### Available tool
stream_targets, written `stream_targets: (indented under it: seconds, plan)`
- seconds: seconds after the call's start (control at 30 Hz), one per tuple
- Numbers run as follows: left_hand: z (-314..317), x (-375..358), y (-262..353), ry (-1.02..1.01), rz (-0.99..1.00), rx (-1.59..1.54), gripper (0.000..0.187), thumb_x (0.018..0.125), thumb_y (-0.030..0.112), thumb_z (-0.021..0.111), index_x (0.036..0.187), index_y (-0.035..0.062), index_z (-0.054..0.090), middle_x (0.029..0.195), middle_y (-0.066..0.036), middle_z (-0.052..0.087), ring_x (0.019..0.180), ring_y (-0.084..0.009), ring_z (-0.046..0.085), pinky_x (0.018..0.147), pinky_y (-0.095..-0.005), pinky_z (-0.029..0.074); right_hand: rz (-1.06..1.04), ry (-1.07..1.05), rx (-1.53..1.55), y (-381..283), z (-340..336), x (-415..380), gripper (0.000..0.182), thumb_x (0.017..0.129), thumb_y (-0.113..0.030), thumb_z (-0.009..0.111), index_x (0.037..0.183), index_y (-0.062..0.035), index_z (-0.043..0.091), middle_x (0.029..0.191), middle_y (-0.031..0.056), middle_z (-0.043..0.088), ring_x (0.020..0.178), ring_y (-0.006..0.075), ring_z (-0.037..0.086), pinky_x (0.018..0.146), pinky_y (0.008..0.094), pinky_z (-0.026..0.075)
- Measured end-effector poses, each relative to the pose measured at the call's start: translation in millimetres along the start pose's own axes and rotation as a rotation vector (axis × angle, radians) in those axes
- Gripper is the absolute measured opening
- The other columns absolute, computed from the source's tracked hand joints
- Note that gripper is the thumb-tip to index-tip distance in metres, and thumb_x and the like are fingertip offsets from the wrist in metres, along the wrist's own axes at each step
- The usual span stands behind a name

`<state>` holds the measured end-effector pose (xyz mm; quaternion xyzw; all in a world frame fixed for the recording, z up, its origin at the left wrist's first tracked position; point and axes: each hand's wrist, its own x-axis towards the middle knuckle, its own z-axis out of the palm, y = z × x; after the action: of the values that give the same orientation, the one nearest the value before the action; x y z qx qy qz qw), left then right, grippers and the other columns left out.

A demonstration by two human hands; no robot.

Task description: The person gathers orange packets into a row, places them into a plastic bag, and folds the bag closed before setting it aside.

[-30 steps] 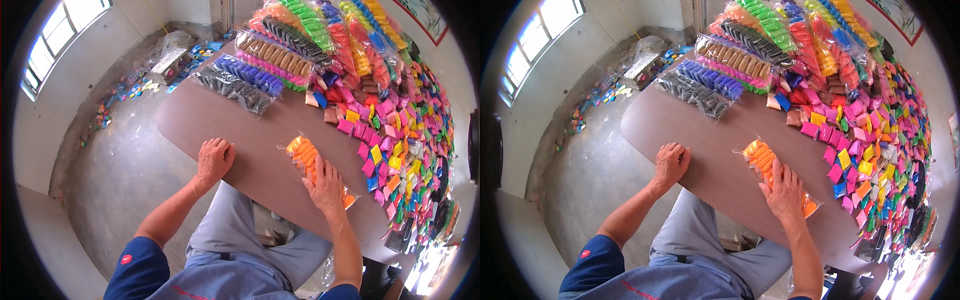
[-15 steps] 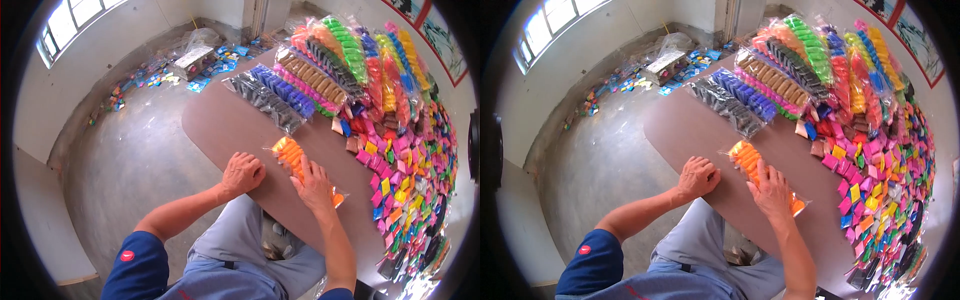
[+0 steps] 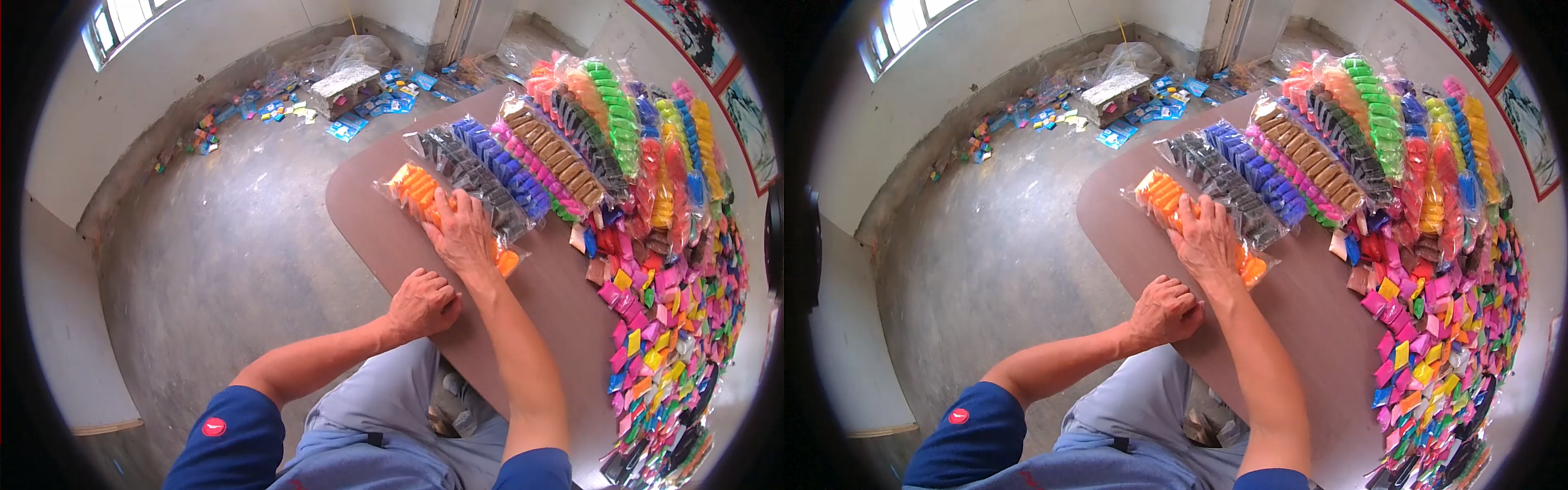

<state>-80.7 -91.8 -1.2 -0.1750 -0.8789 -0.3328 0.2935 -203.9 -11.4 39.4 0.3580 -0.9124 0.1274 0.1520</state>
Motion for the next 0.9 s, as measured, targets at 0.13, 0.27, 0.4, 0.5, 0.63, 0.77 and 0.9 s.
stream_targets:
  seconds: [0.13, 0.27, 0.4, 0.5, 0.63, 0.77, 0.9]
  plan:
    - [1, -1, 0, 0.004, -0.013, -0.006, 0.029, 0.076, 0.011, 0.072, 0.056, 0.0086, 0.05, 0.058, -0.006, 0.051, 0.058, -0.024, 0.051, 0.059, -0.0383, 0.039, -0.023, 0.114, -0.111, 5, 27, 30, 0.064, 0.087, -0.037, 0.072, 0.14, -0.0069, 0.054, 0.147, 0.0207, 0.045, 0.139, 0.0366, 0.04, 0.114, 0.0503, 0.031]
    - [1, 0, 0, 0.0, -0.028, 0.006, 0.029, 0.075, 0.011, 0.072, 0.056, 0.0085, 0.05, 0.058, -0.006, 0.05, 0.057, -0.0237, 0.051, 0.059, -0.0377, 0.039, 0.031, 0.138, -0.17, 19, 37, 46, 0.063, 0.086, -0.039, 0.073, 0.139, -0.008, 0.057, 0.151, 0.0181, 0.045, 0.142, 0.0355, 0.038, 0.116, 0.0504, 0.029]
    - [1, 1, 2, 0.001, -0.041, 0.015, 0.029, 0.075, 0.011, 0.071, 0.056, 0.0091, 0.049, 0.058, -0.005, 0.051, 0.058, -0.0237, 0.052, 0.059, -0.0376, 0.04, 0.03, 0.154, -0.168, 35, 33, 51, 0.063, 0.085, -0.039, 0.074, 0.138, -0.0091, 0.058, 0.148, 0.0144, 0.049, 0.138, 0.0331, 0.043, 0.115, 0.0505, 0.03]
    - [-1, 1, 3, 0.005, -0.044, 0.043, 0.028, 0.076, 0.011, 0.07, 0.056, 0.0101, 0.05, 0.059, -0.005, 0.052, 0.059, -0.0239, 0.054, 0.06, -0.0382, 0.041, 0.023, 0.125, -0.105, 38, 28, 58, 0.063, 0.083, -0.04, 0.075, 0.136, -0.0092, 0.059, 0.146, 0.0143, 0.05, 0.137, 0.0327, 0.043, 0.113, 0.0507, 0.031]
    - [2, 3, 3, 0.006, -0.009, 0.028, 0.026, 0.074, 0.008, 0.071, 0.058, 0.0093, 0.051, 0.06, -0.006, 0.053, 0.059, -0.026, 0.056, 0.06, -0.0401, 0.042, 0.022, 0.232, -0.071, 33, 25, 49, 0.063, 0.079, -0.041, 0.077, 0.129, -0.0059, 0.061, 0.142, 0.017, 0.053, 0.137, 0.036, 0.044, 0.112, 0.0548, 0.031]
    - [4, 1, 2, -0.044, -0.011, 0.071, 0.026, 0.075, 0.007, 0.07, 0.059, 0.0085, 0.05, 0.061, -0.007, 0.054, 0.062, -0.028, 0.056, 0.062, -0.0412, 0.043, -0.009, 0.474, 0.032, 22, -20, 10, 0.052, 0.084, -0.036, 0.074, 0.123, -0.0039, 0.063, 0.135, 0.0203, 0.056, 0.13, 0.0382, 0.048, 0.109, 0.0546, 0.036]
    - [5, 1, 3, -0.1, -0.01, 0.134, 0.027, 0.078, 0.008, 0.07, 0.061, 0.0077, 0.05, 0.062, -0.007, 0.054, 0.064, -0.0294, 0.056, 0.065, -0.0416, 0.043, 0.156, 0.516, 0.063, 40, -58, -76, 0.037, 0.084, -0.025, 0.073, 0.113, -0.0029, 0.066, 0.128, 0.0174, 0.06, 0.124, 0.0353, 0.052, 0.106, 0.0488, 0.041]
